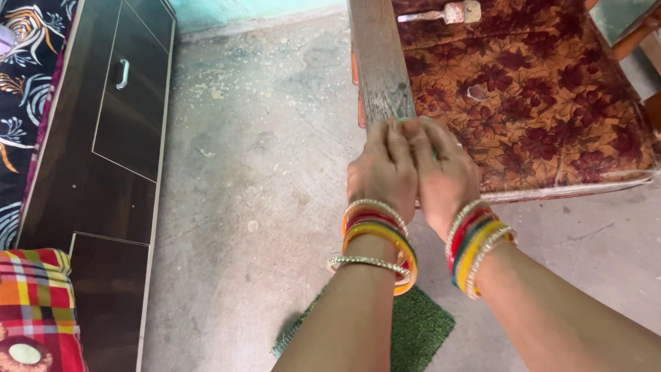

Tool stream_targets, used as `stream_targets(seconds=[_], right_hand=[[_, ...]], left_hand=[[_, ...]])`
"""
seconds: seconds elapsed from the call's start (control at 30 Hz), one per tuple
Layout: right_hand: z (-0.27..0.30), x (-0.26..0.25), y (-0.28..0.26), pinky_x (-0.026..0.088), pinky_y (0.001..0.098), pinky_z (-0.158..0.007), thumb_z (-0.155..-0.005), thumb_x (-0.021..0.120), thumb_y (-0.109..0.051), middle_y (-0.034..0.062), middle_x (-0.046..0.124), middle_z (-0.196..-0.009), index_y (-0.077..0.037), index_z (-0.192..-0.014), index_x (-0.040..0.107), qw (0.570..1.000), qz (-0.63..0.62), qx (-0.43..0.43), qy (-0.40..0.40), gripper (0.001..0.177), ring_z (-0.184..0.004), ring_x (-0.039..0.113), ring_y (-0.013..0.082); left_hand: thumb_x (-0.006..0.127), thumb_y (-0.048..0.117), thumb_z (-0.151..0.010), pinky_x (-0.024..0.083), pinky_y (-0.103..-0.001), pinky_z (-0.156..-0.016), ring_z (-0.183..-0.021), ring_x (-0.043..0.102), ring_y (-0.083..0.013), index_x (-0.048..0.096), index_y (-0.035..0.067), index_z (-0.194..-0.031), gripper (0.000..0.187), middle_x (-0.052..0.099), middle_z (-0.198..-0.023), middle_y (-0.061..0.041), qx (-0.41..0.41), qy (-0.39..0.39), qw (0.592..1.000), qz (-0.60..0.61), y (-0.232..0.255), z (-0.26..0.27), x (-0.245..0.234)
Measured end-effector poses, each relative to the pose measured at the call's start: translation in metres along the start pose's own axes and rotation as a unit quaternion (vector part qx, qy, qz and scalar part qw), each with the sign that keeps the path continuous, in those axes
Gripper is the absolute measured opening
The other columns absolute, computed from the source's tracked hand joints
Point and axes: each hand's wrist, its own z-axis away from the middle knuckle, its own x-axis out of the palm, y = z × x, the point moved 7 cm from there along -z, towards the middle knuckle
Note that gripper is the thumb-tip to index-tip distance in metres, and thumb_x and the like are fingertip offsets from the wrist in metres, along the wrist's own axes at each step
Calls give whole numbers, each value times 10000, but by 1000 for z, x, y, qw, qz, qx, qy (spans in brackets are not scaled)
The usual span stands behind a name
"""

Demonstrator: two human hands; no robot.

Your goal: The person sands the wooden frame of a chair using a green sanding block. They work along the armrest, side rails, and backrest, moving the block back and forth to smooth the surface.

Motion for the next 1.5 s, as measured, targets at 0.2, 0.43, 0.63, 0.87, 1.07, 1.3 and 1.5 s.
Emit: stream_targets(seconds=[0.2,0.43,0.63,0.87,1.07,1.3,1.5], right_hand=[[-2,25,-19,549,384,-1009,-1055,499,-62,193,484,-1529,-195,-1367,638,977,7,-205,58,367,-1244,638,371],[-54,37,-27,532,499,-986,-1101,495,-148,273,413,-1539,-213,-1406,544,966,121,-229,14,316,-1275,570,496],[-101,52,-38,532,517,-921,-1072,482,-186,248,367,-1591,-235,-1347,560,979,111,-170,-7,289,-1207,600,484],[-166,72,-42,529,505,-931,-1079,475,-172,240,334,-1609,-231,-1347,553,977,114,-176,-21,285,-1232,584,484],[-241,104,-36,553,411,-969,-997,503,-71,163,367,-1650,-179,-1236,635,987,-47,-146,-56,294,-1199,603,411],[-296,108,-56,498,400,-1030,-1008,520,-73,230,374,-1627,-138,-1214,640,970,93,-225,-15,247,-1350,570,339],[-338,117,-77,315,563,-1191,-975,543,-64,339,283,-1625,-110,-1216,668,929,169,-330,19,275,-1478,238,538]], left_hand=[[421,296,-1019,324,-524,-1145,-1437,377,-443,338,272,-1558,546,384,-1615,-151,224,89,964,-114,-9,-35,4],[372,400,-1071,144,-524,-1254,-1540,182,-442,185,383,-1619,580,203,-1704,-67,138,55,969,-199,-16,-104,14],[390,457,-1010,95,-528,-1226,-1537,120,-391,57,413,-1592,672,183,-1682,-26,79,17,974,-213,-1,-153,10],[398,410,-1029,84,-534,-1242,-1549,142,-385,65,428,-1604,665,208,-1693,-49,67,24,976,-206,15,-225,8],[416,361,-1026,42,-477,-1265,-1561,155,-352,-73,225,-1625,785,260,-1658,-142,48,44,987,-144,37,-286,5],[442,342,-1004,11,-434,-1250,-1568,78,-311,-169,57,-1578,885,184,-1665,-163,-3,36,996,-87,54,-351,5],[543,378,-969,-22,-441,-1246,-1577,36,-297,-156,36,-1576,986,102,-1692,-165,-22,52,993,-107,63,-407,6]])
